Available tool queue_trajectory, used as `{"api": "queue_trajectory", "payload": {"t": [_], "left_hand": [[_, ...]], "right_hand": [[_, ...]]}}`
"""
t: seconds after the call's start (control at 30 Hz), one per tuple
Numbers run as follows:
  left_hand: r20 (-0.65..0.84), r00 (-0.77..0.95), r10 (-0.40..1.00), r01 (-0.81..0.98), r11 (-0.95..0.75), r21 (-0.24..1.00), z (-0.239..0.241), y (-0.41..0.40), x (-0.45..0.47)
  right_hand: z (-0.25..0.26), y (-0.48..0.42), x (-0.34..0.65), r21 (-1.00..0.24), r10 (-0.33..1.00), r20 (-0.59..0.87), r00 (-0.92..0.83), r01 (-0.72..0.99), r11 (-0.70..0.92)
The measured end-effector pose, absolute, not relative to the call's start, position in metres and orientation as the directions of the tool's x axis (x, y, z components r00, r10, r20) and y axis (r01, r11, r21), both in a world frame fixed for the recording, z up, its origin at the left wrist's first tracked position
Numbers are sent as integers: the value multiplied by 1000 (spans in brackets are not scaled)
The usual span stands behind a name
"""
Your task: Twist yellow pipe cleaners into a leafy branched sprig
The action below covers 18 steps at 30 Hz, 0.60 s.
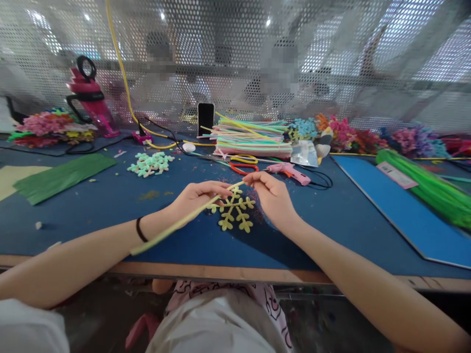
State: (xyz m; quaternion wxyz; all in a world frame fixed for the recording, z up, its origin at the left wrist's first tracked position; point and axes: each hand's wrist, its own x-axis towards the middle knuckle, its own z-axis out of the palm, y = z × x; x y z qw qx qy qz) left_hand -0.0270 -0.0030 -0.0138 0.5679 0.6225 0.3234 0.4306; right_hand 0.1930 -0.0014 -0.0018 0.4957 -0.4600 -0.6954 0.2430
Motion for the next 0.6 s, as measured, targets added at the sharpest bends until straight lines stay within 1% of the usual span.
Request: {"api": "queue_trajectory", "payload": {"t": [0.07, 0.13, 0.2, 0.27, 0.33, 0.43, 0.53, 0.6], "left_hand": [[148, 440, 885, -30, -150, 988, -11, -4, -27], [93, 450, 888, 11, -109, 994, -9, -6, -26], [44, 456, 889, 31, -65, 997, -8, -8, -24], [31, 438, 898, 46, -57, 997, -9, -9, -22], [33, 410, 911, 85, -74, 994, -10, -10, -22], [16, 408, 913, 189, -101, 977, -10, -11, -24], [1, 409, 912, 279, -126, 952, -10, -12, -26], [18, 394, 919, 300, -148, 942, -11, -13, -26]], "right_hand": [[-3, 0, 194, -806, 883, 466, -49, 388, 447], [-2, 0, 194, -807, 895, 439, -75, 406, 430], [-1, -2, 193, -778, 894, 424, -148, 446, 443], [0, -5, 191, -725, 860, 440, -257, 465, 509], [-1, -8, 189, -644, 790, 484, -376, 458, 613], [-6, -11, 188, -470, 658, 526, -539, 461, 753], [-11, -9, 189, -294, 561, 551, -618, 485, 823], [-12, -7, 190, -218, 512, 581, -633, 485, 847]]}}
